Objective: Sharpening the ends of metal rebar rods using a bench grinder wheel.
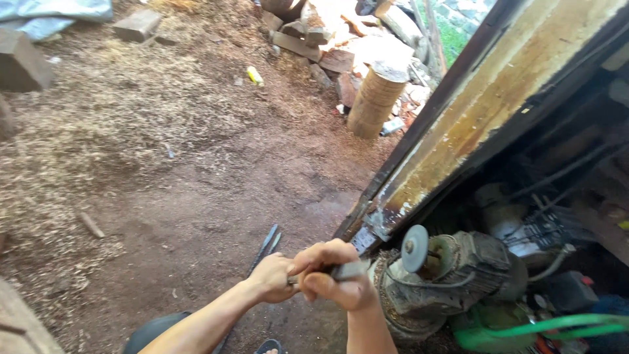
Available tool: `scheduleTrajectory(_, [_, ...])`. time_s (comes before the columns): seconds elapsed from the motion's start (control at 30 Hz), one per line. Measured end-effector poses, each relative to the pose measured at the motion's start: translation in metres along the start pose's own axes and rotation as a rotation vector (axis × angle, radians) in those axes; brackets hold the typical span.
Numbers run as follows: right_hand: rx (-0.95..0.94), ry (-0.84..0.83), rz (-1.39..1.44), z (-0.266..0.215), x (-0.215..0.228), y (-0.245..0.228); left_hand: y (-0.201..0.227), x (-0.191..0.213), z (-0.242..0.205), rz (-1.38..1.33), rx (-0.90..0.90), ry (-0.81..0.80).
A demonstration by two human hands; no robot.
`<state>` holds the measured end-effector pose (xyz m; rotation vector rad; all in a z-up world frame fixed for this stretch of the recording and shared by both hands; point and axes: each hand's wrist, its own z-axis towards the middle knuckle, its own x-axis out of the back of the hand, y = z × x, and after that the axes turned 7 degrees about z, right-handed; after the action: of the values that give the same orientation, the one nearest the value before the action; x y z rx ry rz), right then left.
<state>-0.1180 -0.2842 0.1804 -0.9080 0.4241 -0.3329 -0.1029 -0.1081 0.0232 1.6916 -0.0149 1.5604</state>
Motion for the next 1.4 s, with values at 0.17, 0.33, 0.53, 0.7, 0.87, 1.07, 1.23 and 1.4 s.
scheduleTrajectory(0.17, [-0.003, 0.103, -0.143, -0.03, -0.001, -0.017, -0.026, -0.021, 0.002, 0.192, -0.013, 0.118])
scheduleTrajectory(0.33, [0.071, 0.129, -0.116, -0.052, 0.007, -0.02, -0.023, -0.005, 0.001, 0.208, -0.066, 0.477])
scheduleTrajectory(0.53, [0.1, 0.155, -0.046, -0.062, 0.0, -0.03, -0.027, 0.007, 0.008, 0.452, 0.018, 0.391])
scheduleTrajectory(0.7, [0.109, 0.184, -0.051, -0.071, 0.002, -0.029, -0.023, 0.013, 0.01, 0.476, -0.029, 0.5])
scheduleTrajectory(0.87, [0.117, 0.202, -0.051, -0.076, 0.005, -0.024, -0.021, 0.015, 0.013, 0.476, -0.057, 0.525])
scheduleTrajectory(1.07, [0.135, 0.29, -0.022, -0.083, 0.011, -0.004, -0.026, 0.017, 0.016, 0.412, 0.041, 0.325])
scheduleTrajectory(1.23, [0.317, 0.341, 0.01, -0.087, 0.025, 0.033, -0.036, 0.009, 0.017, 0.242, 0.173, 0.151])
scheduleTrajectory(1.4, [0.356, 0.5, -0.039, -0.084, 0.028, 0.046, -0.052, -0.013, 0.02, -0.068, 0.454, -0.029])
